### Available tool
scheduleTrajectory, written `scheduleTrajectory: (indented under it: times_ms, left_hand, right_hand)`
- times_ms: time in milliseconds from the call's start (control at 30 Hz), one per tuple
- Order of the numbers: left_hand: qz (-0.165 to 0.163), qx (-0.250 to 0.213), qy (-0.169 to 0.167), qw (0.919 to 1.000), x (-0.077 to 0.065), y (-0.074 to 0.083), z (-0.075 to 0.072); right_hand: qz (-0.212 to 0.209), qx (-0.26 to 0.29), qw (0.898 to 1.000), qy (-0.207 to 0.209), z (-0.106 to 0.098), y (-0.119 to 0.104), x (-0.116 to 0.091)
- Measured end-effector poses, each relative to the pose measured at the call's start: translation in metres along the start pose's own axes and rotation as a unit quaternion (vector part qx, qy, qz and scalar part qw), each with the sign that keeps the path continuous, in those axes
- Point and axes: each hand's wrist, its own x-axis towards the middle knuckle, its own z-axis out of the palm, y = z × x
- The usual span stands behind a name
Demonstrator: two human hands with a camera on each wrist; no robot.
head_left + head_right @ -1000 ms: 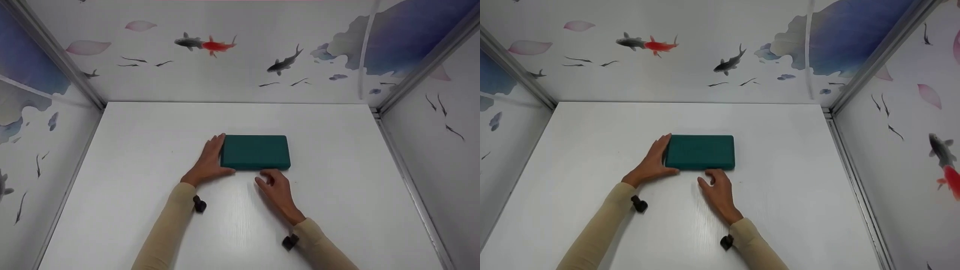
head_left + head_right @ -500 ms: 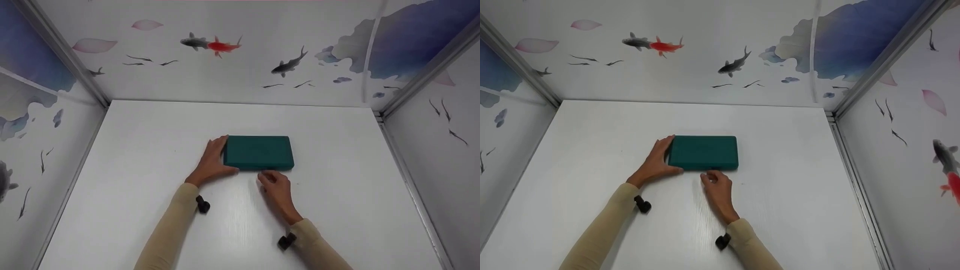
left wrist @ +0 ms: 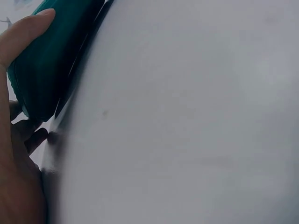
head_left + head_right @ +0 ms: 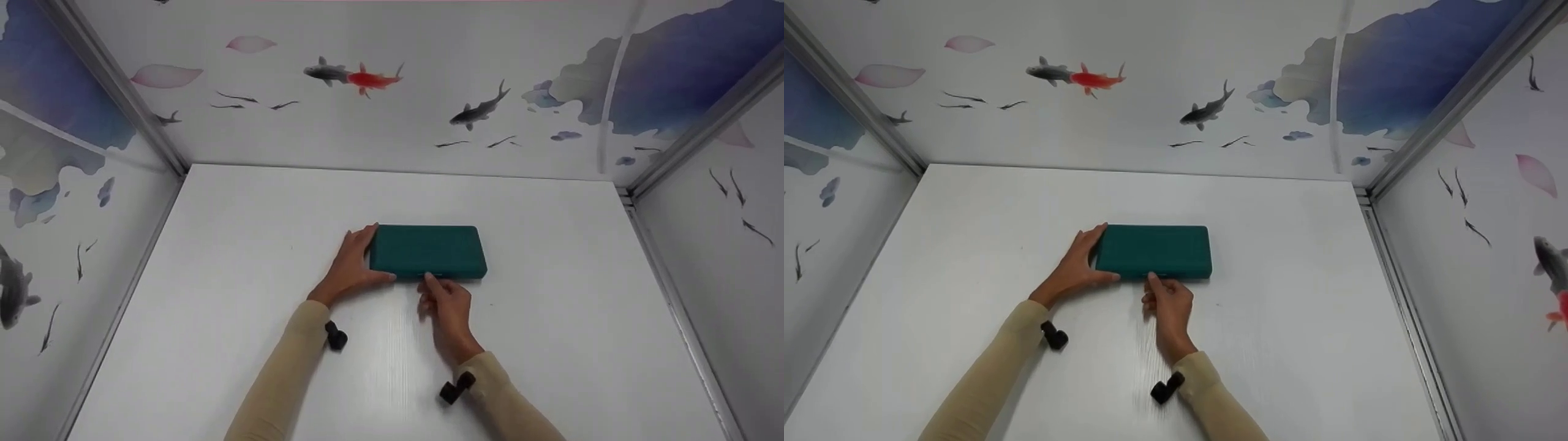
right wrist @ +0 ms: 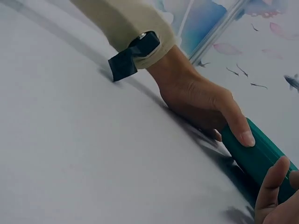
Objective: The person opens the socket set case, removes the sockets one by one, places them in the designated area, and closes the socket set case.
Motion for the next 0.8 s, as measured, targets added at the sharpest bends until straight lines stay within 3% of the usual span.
scheduleTrajectory:
  times_ms: [200, 533, 800]
  left_hand:
    - [0.005, 0.013, 0.001, 0.9999, 0.0011, -0.001, 0.0005]
    - [0.014, 0.014, 0.0, 0.9998, 0.0005, -0.0009, -0.0002]
    - [-0.011, 0.012, -0.01, 0.9998, -0.0027, 0.0015, -0.0009]
  right_hand:
    - [0.034, 0.059, 0.997, 0.034, 0.0068, -0.0005, 0.0001]
    - [0.043, 0.059, 0.995, 0.063, 0.0068, -0.0031, 0.001]
    - [0.058, 0.07, 0.994, 0.069, 0.0067, -0.0061, 0.0]
